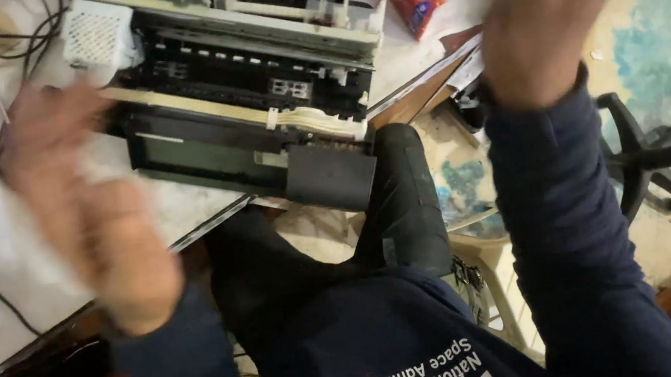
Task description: The person is cleaning and repairing an inkjet printer, using a tissue and spray to clean internal components and manipulating the printer's carriage and other parts.
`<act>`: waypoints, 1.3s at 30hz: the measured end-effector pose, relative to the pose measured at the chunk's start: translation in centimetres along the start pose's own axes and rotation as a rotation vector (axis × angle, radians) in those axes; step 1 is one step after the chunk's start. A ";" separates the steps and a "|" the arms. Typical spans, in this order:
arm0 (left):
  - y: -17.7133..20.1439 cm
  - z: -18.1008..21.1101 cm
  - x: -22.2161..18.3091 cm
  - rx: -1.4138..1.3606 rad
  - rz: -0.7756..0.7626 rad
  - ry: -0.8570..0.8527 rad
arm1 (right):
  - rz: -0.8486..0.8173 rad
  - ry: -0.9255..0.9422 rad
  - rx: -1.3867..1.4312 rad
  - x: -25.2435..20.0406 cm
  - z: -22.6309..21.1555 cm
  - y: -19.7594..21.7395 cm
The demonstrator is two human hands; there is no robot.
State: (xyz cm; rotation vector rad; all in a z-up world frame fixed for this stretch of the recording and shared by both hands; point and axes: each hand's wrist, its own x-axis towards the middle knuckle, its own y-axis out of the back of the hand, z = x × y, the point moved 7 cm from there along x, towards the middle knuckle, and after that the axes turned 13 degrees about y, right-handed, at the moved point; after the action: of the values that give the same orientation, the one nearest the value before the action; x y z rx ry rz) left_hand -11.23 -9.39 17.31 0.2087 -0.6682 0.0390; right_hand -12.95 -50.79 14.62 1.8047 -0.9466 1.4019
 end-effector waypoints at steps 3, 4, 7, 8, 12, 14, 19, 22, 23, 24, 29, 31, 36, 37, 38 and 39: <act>-6.1 2.4 -0.8 -0.306 -0.315 0.050 | -0.679 0.362 -0.207 -0.2 -10.6 -6.5; -7.5 1.4 -1.3 -0.507 -0.306 0.313 | -0.789 0.037 0.402 0.8 -14.6 -8.7; -9.3 -0.8 -1.1 -0.703 -0.194 0.547 | -0.885 -0.211 1.005 0.7 -19.9 -10.3; -8.8 -1.7 -0.6 -0.685 -0.072 0.542 | -0.934 -0.147 1.022 0.2 -20.2 -10.3; -3.7 -4.7 -1.5 0.601 0.171 -0.119 | -0.879 -0.255 0.682 1.5 -11.4 -6.3; 1.8 -5.6 -0.7 -0.194 0.726 0.980 | -0.041 -0.630 0.032 1.8 -0.3 0.5; 5.3 -11.6 2.3 -0.335 0.363 0.023 | -0.108 -0.727 -0.229 -3.6 18.2 2.5; 2.3 -13.1 4.9 -0.100 0.115 -0.109 | -0.142 -0.618 -0.109 -4.8 23.4 -0.2; 0.7 -15.5 4.5 0.384 0.021 -0.255 | -0.042 -0.444 0.011 -4.6 24.4 -0.6; -0.4 -12.1 5.5 0.390 0.028 -0.252 | -0.046 -0.441 0.019 -4.8 25.8 -0.8; -3.6 -5.9 9.4 0.115 -0.104 0.013 | 0.176 -0.160 0.151 0.7 19.1 2.0; -4.8 -5.8 10.5 0.127 -0.098 -0.023 | 0.011 -0.018 0.111 4.0 13.0 1.9; -9.9 -3.9 11.8 -0.012 -0.258 -0.143 | -0.477 0.022 0.206 7.7 -2.1 -2.0; -11.3 -4.0 12.2 -0.107 -0.334 -0.090 | -0.592 -0.012 0.403 7.2 -3.8 -3.6; -12.8 -4.1 12.5 -0.202 -0.410 -0.038 | -0.704 -0.044 0.603 6.6 -5.7 -5.1; -13.5 -4.3 12.4 -0.203 -0.403 -0.039 | -0.708 -0.038 0.605 6.4 -7.2 -6.2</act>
State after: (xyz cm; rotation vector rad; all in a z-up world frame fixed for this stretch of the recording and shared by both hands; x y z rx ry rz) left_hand 2.47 -22.09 19.29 0.1454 -0.6544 -0.4189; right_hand -10.24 -42.46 21.98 2.2783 0.1683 1.2388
